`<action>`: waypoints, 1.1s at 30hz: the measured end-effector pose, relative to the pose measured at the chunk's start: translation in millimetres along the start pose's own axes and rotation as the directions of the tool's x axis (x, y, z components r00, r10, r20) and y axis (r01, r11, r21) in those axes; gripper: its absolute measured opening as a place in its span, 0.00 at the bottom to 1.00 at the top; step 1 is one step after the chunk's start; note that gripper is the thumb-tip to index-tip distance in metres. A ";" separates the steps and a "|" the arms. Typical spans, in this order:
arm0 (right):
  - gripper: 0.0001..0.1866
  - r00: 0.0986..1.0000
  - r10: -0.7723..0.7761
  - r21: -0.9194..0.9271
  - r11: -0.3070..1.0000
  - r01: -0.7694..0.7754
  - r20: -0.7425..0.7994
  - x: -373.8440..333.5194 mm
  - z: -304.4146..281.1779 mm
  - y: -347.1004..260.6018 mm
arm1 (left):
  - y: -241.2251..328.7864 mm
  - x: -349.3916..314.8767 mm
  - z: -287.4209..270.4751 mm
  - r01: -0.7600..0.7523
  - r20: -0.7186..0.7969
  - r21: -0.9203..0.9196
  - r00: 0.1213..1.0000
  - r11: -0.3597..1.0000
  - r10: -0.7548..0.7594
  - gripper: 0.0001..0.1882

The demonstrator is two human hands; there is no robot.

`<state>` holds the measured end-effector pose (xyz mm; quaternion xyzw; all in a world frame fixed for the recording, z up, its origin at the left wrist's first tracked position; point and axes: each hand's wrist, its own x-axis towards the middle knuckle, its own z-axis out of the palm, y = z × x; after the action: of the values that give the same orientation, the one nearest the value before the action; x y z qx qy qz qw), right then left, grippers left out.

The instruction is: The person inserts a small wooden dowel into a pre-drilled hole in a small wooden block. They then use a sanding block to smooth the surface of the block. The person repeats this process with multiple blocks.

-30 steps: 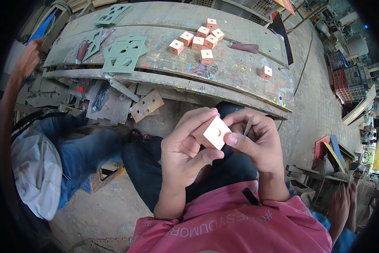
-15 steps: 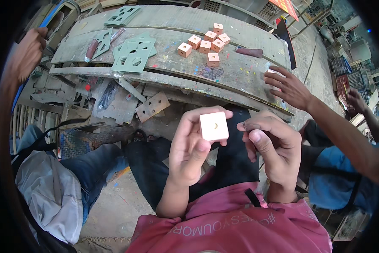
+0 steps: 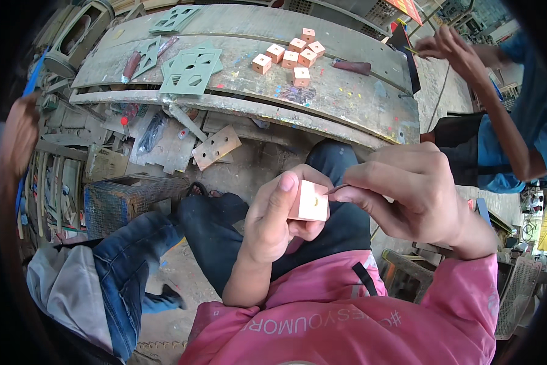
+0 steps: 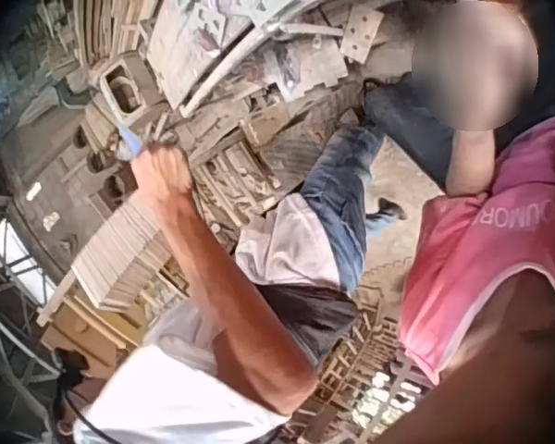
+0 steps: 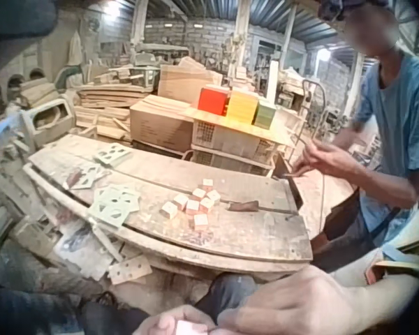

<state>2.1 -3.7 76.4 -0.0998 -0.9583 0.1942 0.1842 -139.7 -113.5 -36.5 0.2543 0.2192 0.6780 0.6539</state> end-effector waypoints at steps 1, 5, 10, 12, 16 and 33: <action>0.07 0.999 -0.030 -0.007 1.000 0.030 0.012 2.6 -1.0 -0.7 | 0.8 -1.7 2.6 0.033 -0.011 -0.034 0.999 0.999 -0.033 0.29; 0.09 0.992 -0.098 -0.051 0.993 0.103 0.085 5.4 -4.6 -1.9 | 8.7 -4.7 16.7 0.147 -0.101 -0.027 0.984 0.989 -0.149 0.30; 0.10 0.973 -0.150 -0.128 0.976 0.174 0.176 4.7 -11.6 -0.9 | 16.2 -8.6 18.6 0.251 -0.166 -0.009 0.954 0.968 -0.249 0.32; 0.11 0.965 -0.186 -0.133 0.968 0.212 0.186 5.9 -12.0 -1.8 | 20.9 -11.0 20.1 0.281 -0.193 -0.002 0.941 0.960 -0.277 0.32; 0.12 0.946 -0.243 -0.209 0.935 0.287 0.212 7.7 -9.3 -4.8 | 19.7 -12.4 17.7 0.265 -0.150 0.008 0.954 0.964 -0.261 0.31; 0.16 0.438 0.426 0.285 0.376 -0.882 0.792 12.8 -22.1 3.9 | -6.3 2.4 13.4 -0.510 0.162 0.718 0.785 0.475 0.598 0.23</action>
<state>-0.4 10.5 97.8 -0.3572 -0.6805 0.6051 -0.2077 -126.4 -111.3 -30.0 0.5114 0.4116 0.7190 0.2281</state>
